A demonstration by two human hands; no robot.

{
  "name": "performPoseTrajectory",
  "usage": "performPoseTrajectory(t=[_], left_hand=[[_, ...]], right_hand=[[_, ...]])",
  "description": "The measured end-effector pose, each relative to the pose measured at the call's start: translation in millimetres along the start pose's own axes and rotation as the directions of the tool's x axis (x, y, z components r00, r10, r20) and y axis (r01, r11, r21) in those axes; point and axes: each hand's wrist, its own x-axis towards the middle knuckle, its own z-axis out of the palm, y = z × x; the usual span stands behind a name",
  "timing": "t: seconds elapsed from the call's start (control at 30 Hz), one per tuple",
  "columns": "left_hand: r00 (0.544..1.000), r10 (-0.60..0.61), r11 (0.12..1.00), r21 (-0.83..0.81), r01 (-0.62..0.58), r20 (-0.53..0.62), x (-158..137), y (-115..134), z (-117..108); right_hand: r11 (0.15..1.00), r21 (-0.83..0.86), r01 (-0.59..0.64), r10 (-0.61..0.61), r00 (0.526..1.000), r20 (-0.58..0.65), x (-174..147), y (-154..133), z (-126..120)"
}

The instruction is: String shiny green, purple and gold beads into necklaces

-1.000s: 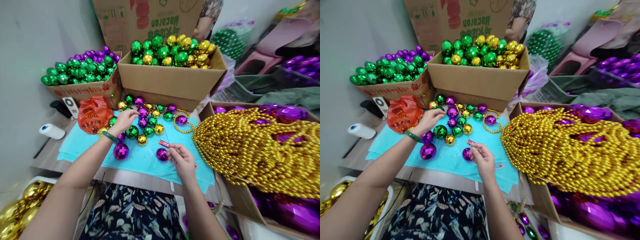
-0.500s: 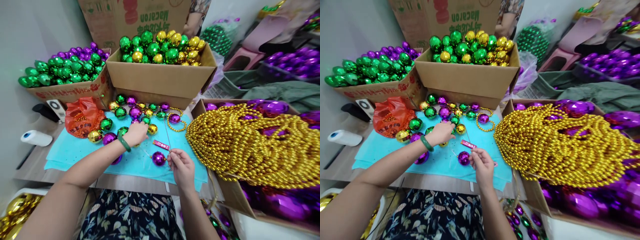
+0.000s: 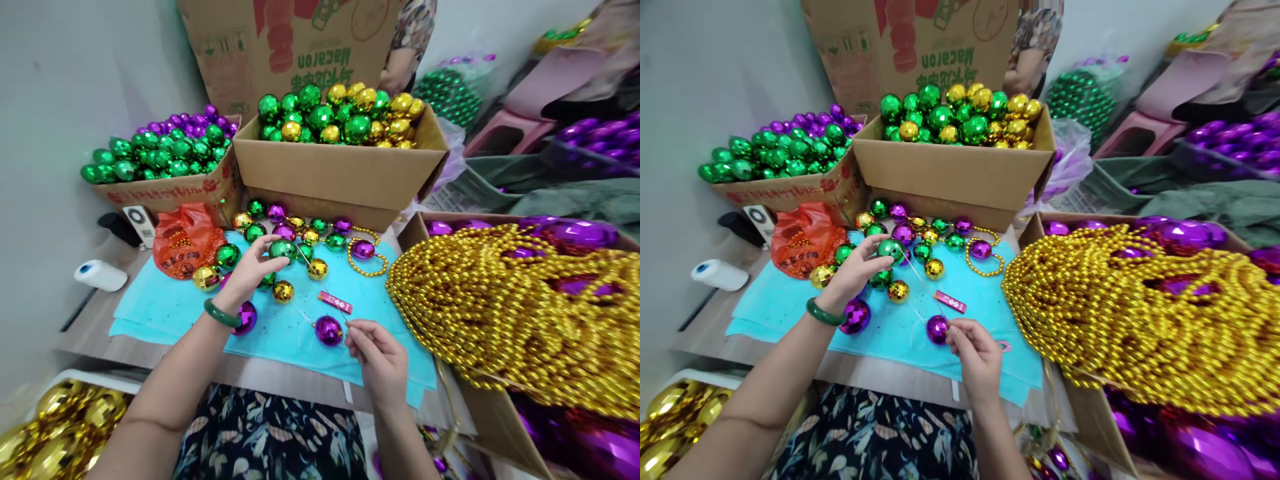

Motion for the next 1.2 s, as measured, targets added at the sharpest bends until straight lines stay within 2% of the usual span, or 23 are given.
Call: performPoseTrajectory(t=[0.07,0.17,0.43,0.63,0.73,0.83,0.9,0.97,1.07,1.13,1.2], left_hand=[[0.994,-0.102,0.963,-0.248,0.106,0.027,-9.4,1.0,-11.0],[0.990,-0.140,0.916,-0.377,0.137,0.020,-19.9,-1.8,-20.3],[0.999,-0.027,0.961,-0.276,0.014,-0.041,-27.2,-9.3,-27.1],[0.997,0.058,0.994,-0.093,-0.064,-0.056,-30.4,-11.4,-29.7],[0.982,0.150,0.984,0.112,-0.138,-0.112,-33.1,-12.0,-31.5],[0.938,0.327,0.875,0.412,-0.256,-0.113,-37.6,-10.9,-31.5],[0.917,0.394,0.811,0.491,-0.319,-0.055,-41.6,-9.7,-29.0],[0.931,0.364,0.852,0.409,-0.327,-0.012,-45.6,-9.2,-24.4],[0.978,0.207,0.972,0.108,-0.208,0.022,-50.2,-10.5,-15.7],[0.990,0.141,0.989,-0.052,-0.139,0.023,-52.0,-12.4,-11.0],[0.991,0.137,0.985,-0.104,-0.137,-0.003,-53.2,-14.6,-8.0]], right_hand=[[0.999,-0.041,0.019,-0.018,1.000,0.021,-2.6,-1.5,0.1],[0.996,-0.087,0.032,-0.027,0.998,0.056,-5.0,-3.6,2.0],[0.988,-0.139,0.067,-0.053,0.993,0.104,-10.4,-11.6,11.7],[0.973,-0.215,0.082,-0.058,0.992,0.113,-11.3,-12.9,10.2],[0.958,-0.264,0.107,-0.079,0.990,0.117,-11.8,-14.8,8.9],[0.944,-0.302,0.136,-0.100,0.986,0.132,-12.1,-16.2,9.3],[0.942,-0.305,0.138,-0.099,0.986,0.137,-11.9,-15.8,10.8],[0.951,-0.284,0.124,-0.087,0.986,0.140,-11.6,-14.4,13.0],[0.965,-0.242,0.101,-0.067,0.987,0.144,-11.2,-12.2,16.5],[0.969,-0.230,0.089,-0.055,0.987,0.149,-11.0,-11.6,18.0],[0.970,-0.231,0.073,-0.039,0.988,0.150,-10.3,-11.4,18.4]])
